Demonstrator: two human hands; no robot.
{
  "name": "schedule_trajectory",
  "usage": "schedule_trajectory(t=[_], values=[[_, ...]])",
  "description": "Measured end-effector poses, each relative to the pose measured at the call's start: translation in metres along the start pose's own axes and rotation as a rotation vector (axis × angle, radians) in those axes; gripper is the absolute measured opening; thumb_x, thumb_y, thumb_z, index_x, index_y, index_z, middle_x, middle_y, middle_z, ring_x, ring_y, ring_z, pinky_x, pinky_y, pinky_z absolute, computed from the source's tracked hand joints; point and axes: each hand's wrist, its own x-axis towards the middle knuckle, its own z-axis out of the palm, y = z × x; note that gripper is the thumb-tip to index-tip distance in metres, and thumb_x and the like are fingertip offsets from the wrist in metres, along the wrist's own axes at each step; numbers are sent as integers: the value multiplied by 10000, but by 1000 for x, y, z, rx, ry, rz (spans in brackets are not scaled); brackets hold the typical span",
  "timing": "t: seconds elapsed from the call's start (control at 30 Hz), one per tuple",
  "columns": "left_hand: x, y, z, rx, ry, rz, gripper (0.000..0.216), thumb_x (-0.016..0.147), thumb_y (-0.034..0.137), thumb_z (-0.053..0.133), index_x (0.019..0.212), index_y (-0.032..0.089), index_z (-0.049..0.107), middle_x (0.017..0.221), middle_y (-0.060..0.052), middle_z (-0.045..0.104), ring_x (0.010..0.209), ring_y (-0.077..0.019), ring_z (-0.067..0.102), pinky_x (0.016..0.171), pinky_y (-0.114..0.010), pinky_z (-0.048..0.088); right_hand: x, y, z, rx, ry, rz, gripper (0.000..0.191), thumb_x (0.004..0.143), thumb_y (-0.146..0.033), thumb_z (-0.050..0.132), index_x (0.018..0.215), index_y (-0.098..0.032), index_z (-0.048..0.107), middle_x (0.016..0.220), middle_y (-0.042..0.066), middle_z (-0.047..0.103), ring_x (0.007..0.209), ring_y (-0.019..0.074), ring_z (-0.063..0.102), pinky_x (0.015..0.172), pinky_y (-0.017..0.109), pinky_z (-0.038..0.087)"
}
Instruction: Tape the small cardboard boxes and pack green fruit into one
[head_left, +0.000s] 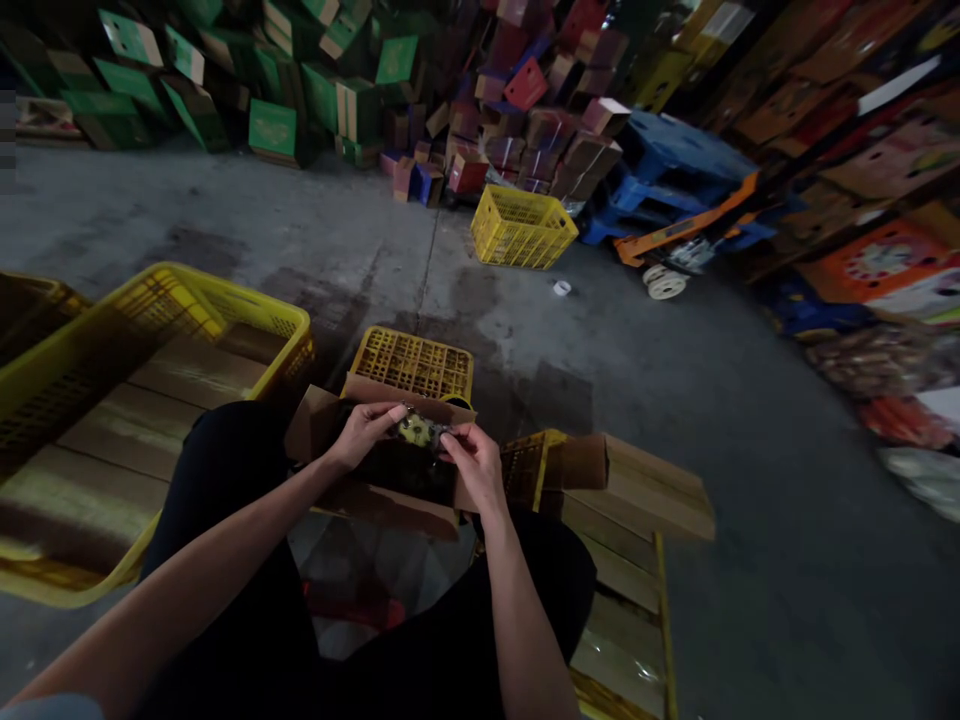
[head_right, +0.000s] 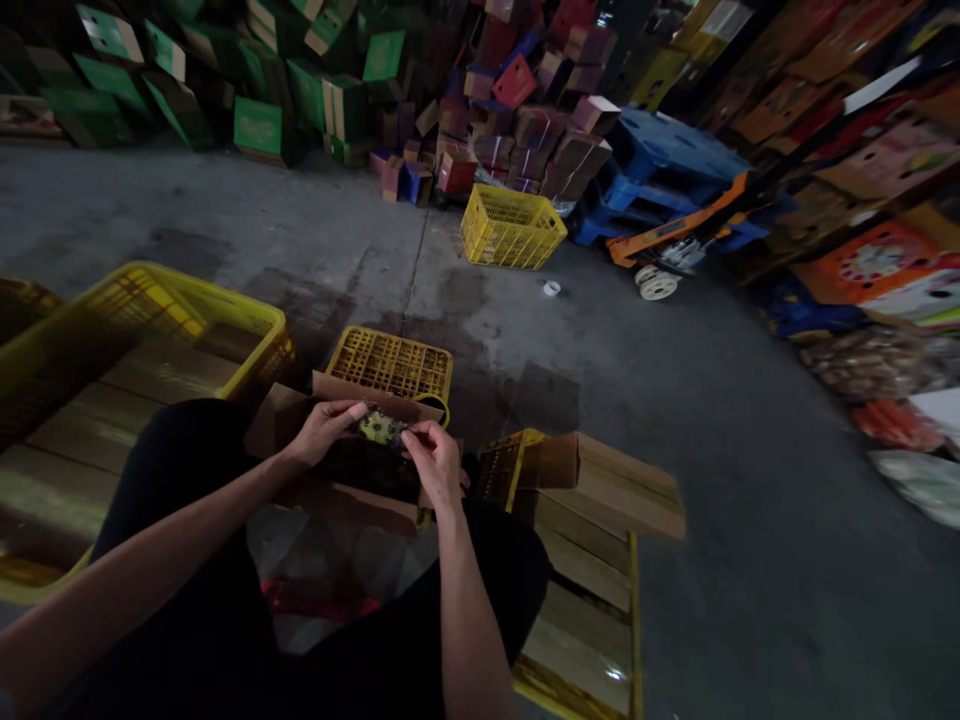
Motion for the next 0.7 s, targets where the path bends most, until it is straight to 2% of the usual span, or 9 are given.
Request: schedule_trajectory(t=[0.13, 0.23, 0.33, 0.5, 0.6, 0.7], values=[[-1, 1, -1, 45, 64, 86, 451, 789, 583, 766, 860, 138, 790, 778, -31, 724, 706, -179, 653, 639, -240, 501, 1, -3, 1, 33, 5, 40, 335, 701, -507, 815, 832, -241, 659, 799, 6, 679, 785, 222, 670, 708, 350, 607], [0, 1, 0, 90, 149, 146, 452, 800, 584, 750, 814, 133, 777, 705, -5, 679, 646, -146, 604, 594, -214, 455, 2, -4, 3, 78, 10, 59, 337, 691, -501, 829, 821, -243, 655, 783, -8, 678, 792, 211, 673, 745, 346, 603], [2, 0, 3, 58, 209, 134, 464, 791, 597, 748, 831, 135, 778, 706, -3, 672, 636, -146, 596, 597, -219, 460, 3, -4, 7, 130, 12, 63, 337, 689, -489, 837, 822, -241, 652, 789, -17, 677, 789, 197, 668, 740, 332, 601], [2, 0, 3, 2, 213, 125, 457, 790, 593, 749, 853, 141, 777, 745, -9, 690, 658, -149, 604, 633, -229, 491, 6, -1, 11, 151, 2, 42, 329, 714, -486, 834, 863, -247, 663, 798, -14, 687, 775, 196, 670, 718, 325, 603], [0, 1, 0, 90, 202, 157, 452, 799, 588, 745, 799, 136, 764, 687, 5, 661, 634, -137, 587, 593, -209, 468, 6, 3, 11, 93, -42, 0, 317, 771, -498, 798, 958, -261, 701, 887, 1, 711, 829, 206, 681, 709, 303, 590], [-1, 0, 0, 127, 173, 138, 475, 811, 600, 735, 835, 127, 773, 724, -10, 688, 694, -159, 630, 609, -211, 498, 7, 6, 11, 43, -25, -33, 290, 806, -512, 763, 924, -250, 730, 892, 8, 709, 834, 204, 677, 708, 287, 576]])
